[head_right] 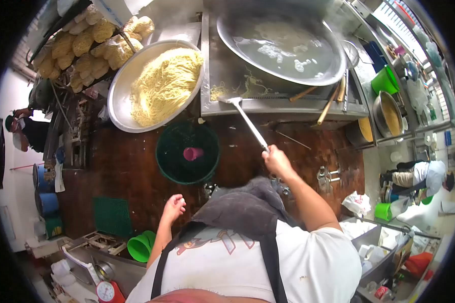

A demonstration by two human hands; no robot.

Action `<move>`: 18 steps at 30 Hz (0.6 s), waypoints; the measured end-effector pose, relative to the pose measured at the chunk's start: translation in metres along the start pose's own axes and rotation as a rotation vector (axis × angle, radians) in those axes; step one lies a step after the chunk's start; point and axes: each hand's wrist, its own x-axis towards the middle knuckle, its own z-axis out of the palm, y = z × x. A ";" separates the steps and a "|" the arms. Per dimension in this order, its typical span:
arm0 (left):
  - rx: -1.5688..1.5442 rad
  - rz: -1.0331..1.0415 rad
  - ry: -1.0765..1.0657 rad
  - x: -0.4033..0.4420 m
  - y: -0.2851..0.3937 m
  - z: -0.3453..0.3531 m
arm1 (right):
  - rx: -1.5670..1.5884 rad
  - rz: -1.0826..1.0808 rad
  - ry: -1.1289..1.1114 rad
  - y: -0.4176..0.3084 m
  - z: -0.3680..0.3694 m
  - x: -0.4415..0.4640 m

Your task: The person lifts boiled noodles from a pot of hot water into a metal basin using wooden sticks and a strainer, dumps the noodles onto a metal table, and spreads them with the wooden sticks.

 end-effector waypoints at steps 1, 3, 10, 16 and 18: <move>0.023 0.027 0.011 0.005 0.014 -0.004 | 0.027 -0.025 0.030 0.007 -0.012 0.001; 0.043 0.092 0.024 0.024 0.035 -0.014 | 0.038 0.148 0.012 -0.003 -0.035 0.020; -0.001 0.191 0.036 0.029 0.092 -0.026 | -0.126 0.029 0.042 0.036 0.090 0.045; 0.008 0.145 -0.020 0.016 0.098 -0.019 | 0.279 0.050 -0.076 -0.041 0.008 0.045; 0.016 0.150 -0.027 0.022 0.108 -0.012 | 0.102 0.120 0.007 -0.060 -0.003 0.090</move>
